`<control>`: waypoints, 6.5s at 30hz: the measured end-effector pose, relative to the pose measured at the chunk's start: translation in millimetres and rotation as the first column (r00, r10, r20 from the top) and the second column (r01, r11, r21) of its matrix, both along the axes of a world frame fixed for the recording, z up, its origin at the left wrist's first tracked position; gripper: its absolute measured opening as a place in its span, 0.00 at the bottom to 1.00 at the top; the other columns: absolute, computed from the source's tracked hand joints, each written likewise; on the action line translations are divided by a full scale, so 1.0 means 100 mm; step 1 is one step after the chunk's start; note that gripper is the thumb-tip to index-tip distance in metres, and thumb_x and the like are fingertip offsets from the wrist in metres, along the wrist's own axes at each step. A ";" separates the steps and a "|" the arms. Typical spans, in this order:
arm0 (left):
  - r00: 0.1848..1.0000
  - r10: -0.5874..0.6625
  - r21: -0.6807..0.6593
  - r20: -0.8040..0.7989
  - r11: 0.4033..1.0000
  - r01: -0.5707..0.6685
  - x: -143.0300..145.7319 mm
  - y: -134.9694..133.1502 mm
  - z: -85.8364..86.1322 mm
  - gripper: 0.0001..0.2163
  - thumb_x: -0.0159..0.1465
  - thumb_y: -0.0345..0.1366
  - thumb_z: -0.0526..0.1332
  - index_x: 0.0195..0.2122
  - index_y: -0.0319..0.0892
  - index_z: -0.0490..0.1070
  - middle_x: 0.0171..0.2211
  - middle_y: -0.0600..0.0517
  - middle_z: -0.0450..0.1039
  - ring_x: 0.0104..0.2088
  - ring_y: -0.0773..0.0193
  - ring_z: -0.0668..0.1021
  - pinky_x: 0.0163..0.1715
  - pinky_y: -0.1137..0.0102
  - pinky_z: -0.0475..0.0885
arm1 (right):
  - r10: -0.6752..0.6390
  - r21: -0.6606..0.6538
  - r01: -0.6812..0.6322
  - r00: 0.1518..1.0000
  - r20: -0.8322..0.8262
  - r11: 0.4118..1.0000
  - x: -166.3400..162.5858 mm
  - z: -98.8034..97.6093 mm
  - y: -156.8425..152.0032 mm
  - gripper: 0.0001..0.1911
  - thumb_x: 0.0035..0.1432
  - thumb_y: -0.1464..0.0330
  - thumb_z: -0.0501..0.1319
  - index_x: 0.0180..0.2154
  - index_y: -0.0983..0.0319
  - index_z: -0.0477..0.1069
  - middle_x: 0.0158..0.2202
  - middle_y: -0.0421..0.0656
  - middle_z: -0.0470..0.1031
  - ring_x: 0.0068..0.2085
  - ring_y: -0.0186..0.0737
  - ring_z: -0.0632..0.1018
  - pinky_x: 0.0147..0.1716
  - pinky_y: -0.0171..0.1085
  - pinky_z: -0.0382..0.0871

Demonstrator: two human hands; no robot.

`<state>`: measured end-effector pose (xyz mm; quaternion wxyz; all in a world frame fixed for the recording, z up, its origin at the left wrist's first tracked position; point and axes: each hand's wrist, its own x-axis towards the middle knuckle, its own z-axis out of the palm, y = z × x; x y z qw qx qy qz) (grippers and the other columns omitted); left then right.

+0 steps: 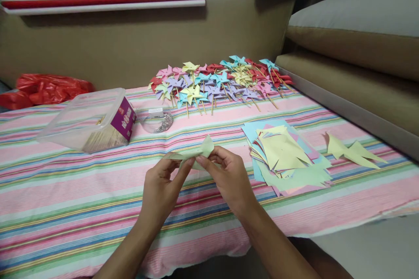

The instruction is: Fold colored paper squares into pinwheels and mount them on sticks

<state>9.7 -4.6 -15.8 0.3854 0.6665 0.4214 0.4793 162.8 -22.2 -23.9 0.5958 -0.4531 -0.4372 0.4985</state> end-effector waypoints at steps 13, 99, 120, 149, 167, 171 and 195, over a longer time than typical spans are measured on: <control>1.000 0.015 -0.065 0.009 0.998 -0.014 0.00 0.03 0.02 0.09 0.67 0.40 0.64 0.31 0.43 0.71 0.29 0.54 0.74 0.32 0.64 0.76 0.32 0.72 0.69 | -0.102 0.090 0.081 0.959 0.265 0.993 -0.04 -0.03 -0.02 0.12 0.63 0.60 0.64 0.47 0.54 0.77 0.36 0.41 0.77 0.46 0.47 0.77 0.50 0.45 0.70; 0.761 0.048 -0.381 0.647 0.885 0.268 -0.15 -0.28 -0.51 0.24 0.61 0.59 0.63 0.38 0.38 0.75 0.30 0.48 0.77 0.34 0.57 0.81 0.41 0.62 0.75 | 0.421 -0.081 -0.415 0.903 0.080 0.906 -0.05 -0.16 0.20 0.23 0.53 0.54 0.71 0.44 0.62 0.77 0.43 0.47 0.82 0.44 0.47 0.79 0.48 0.45 0.70; 0.802 0.052 -0.385 0.595 0.894 0.228 -0.21 -0.29 -0.36 0.15 0.65 0.50 0.64 0.39 0.42 0.73 0.35 0.50 0.75 0.36 0.61 0.79 0.47 0.62 0.75 | 0.469 -0.040 -0.471 0.882 -0.050 0.881 -0.10 -0.11 0.20 0.21 0.53 0.56 0.71 0.46 0.60 0.78 0.46 0.45 0.83 0.46 0.48 0.81 0.50 0.45 0.73; 0.750 0.622 0.612 -0.225 0.689 -0.388 -0.05 -0.03 -0.46 0.12 0.68 0.32 0.60 0.50 0.42 0.76 0.42 0.44 0.82 0.41 0.55 0.83 0.42 0.65 0.72 | 0.197 -0.043 -0.223 0.923 -0.330 0.974 -0.28 -0.09 0.26 0.17 0.51 0.60 0.73 0.42 0.60 0.81 0.42 0.44 0.84 0.48 0.49 0.81 0.57 0.47 0.68; 0.823 0.567 0.479 -0.032 0.732 -0.485 0.04 -0.08 -0.45 0.12 0.69 0.28 0.58 0.50 0.43 0.76 0.43 0.47 0.81 0.44 0.60 0.82 0.45 0.66 0.75 | 0.171 -0.013 -0.187 0.922 -0.349 0.982 -0.33 -0.11 0.24 0.17 0.53 0.61 0.72 0.44 0.60 0.80 0.44 0.44 0.84 0.49 0.46 0.81 0.56 0.44 0.69; 0.828 0.560 0.517 -0.032 0.718 -0.465 0.01 -0.08 -0.46 0.12 0.69 0.27 0.58 0.50 0.42 0.76 0.44 0.47 0.82 0.45 0.60 0.82 0.46 0.66 0.75 | 0.176 -0.014 -0.192 0.923 -0.343 0.981 -0.34 -0.12 0.25 0.18 0.52 0.61 0.73 0.44 0.60 0.80 0.45 0.44 0.84 0.50 0.47 0.81 0.56 0.44 0.69; 0.676 0.420 0.029 -0.605 0.860 -0.509 -1.63 1.64 1.25 0.17 0.69 0.40 0.62 0.57 0.40 0.70 0.54 0.44 0.72 0.49 0.54 0.78 0.47 0.55 0.77 | 0.156 -0.101 -0.199 0.932 -0.328 0.975 -0.29 -0.09 0.44 0.29 0.45 0.52 0.75 0.45 0.63 0.78 0.50 0.50 0.82 0.58 0.59 0.77 0.59 0.51 0.68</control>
